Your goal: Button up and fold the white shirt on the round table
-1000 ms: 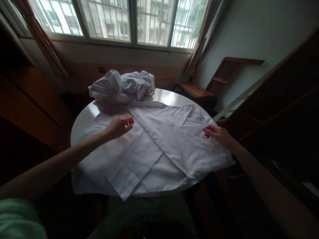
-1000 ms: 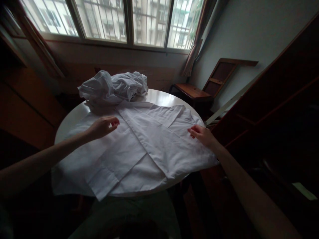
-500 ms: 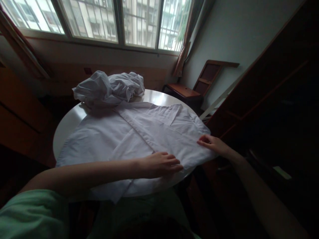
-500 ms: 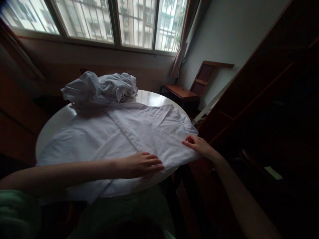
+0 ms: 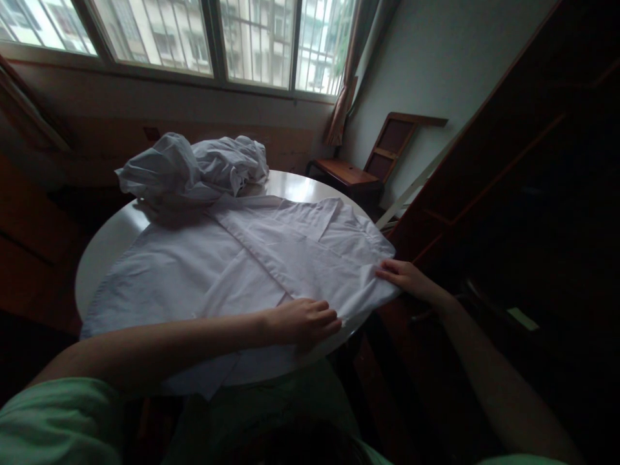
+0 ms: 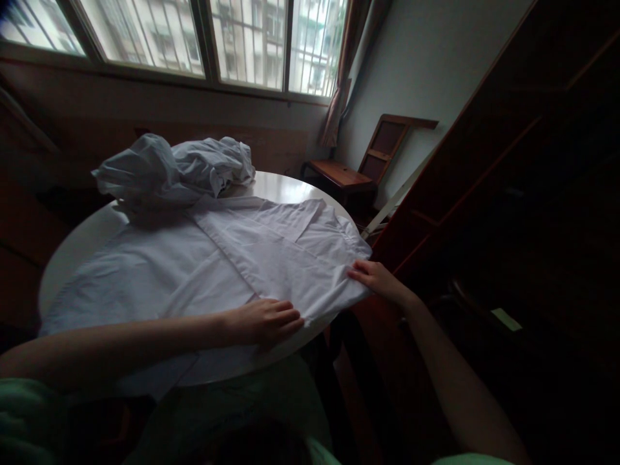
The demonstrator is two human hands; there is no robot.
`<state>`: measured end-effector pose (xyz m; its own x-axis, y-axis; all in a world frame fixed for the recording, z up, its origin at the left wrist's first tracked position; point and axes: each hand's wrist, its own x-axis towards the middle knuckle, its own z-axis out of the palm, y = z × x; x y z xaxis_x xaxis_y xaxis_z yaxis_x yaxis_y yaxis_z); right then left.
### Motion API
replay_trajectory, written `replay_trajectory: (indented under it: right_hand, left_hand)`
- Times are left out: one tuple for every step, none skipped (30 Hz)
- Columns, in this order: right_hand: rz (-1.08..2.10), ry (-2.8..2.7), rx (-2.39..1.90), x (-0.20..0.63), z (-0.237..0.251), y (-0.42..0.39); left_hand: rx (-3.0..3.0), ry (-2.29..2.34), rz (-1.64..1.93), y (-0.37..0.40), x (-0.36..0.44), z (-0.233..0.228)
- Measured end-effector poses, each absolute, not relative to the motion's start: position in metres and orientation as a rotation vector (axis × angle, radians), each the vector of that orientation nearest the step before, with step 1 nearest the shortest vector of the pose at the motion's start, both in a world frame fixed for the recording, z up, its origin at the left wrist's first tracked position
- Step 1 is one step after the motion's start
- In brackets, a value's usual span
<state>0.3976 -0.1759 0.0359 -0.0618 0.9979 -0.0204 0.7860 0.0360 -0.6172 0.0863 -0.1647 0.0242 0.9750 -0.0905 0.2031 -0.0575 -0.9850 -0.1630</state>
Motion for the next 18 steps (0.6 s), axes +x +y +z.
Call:
replay_trajectory:
  right_hand:
    - [0.624,-1.925,-1.808,0.396,0.035,-0.173]
    - [0.584,-1.947,-1.817,0.393,0.034,-0.170]
    - [0.555,-1.964,-1.825,0.391,0.034,-0.168]
    - [0.538,-1.977,-1.830,0.389,0.034,-0.166]
    - [0.532,-1.987,-1.833,0.388,0.034,-0.164]
    - [0.535,-1.993,-1.834,0.386,0.035,-0.163]
    - [0.541,-1.992,-1.833,0.385,0.036,-0.162]
    - [0.549,-1.981,-1.832,0.385,0.036,-0.161]
    - [0.560,-1.960,-1.839,0.386,0.037,-0.161]
    - [0.579,-1.934,-1.854,0.388,0.038,-0.161]
    - [0.611,-1.908,-1.873,0.391,0.039,-0.161]
    - [0.670,-1.891,-1.892,0.395,0.041,-0.162]
    - [0.757,-1.881,-1.904,0.400,0.042,-0.163]
    - [0.857,-1.871,-1.903,0.404,0.044,-0.164]
    - [0.950,-1.856,-1.887,0.408,0.045,-0.166]
    - [1.015,-1.832,-1.858,0.411,0.047,-0.168]
    - [1.041,-1.800,-1.825,0.412,0.048,-0.170]
    - [1.033,-1.766,-1.794,0.412,0.049,-0.172]
  left_hand:
    - [-2.965,0.108,-0.317,-0.165,0.086,0.024]
    - [-2.964,0.104,-0.319,-0.166,0.086,0.024]
    - [-2.964,0.098,-0.328,-0.166,0.086,0.024]
    - [-2.964,0.090,-0.342,-0.167,0.086,0.024]
    - [-2.963,0.080,-0.360,-0.167,0.086,0.023]
    - [-2.962,0.065,-0.379,-0.167,0.086,0.023]
    - [-2.960,0.049,-0.396,-0.167,0.085,0.022]
    - [-2.957,0.035,-0.412,-0.167,0.085,0.022]
    - [-2.955,0.025,-0.424,-0.167,0.085,0.022]
    - [-2.953,0.018,-0.431,-0.167,0.085,0.022]
    - [-2.950,0.014,-0.436,-0.167,0.085,0.022]
    - [-2.949,0.016,-0.442,-0.167,0.085,0.023]
    - [-2.950,0.019,-0.444,-0.167,0.085,0.023]
    - [-2.953,0.022,-0.443,-0.167,0.085,0.023]
    - [-2.959,0.017,-0.439,-0.167,0.086,0.023]
    - [-2.970,-0.005,-0.431,-0.166,0.086,0.022]
    - [-2.989,-0.047,-0.423,-0.166,0.086,0.020]
    - [-3.012,-0.102,-0.417,-0.166,0.086,0.019]
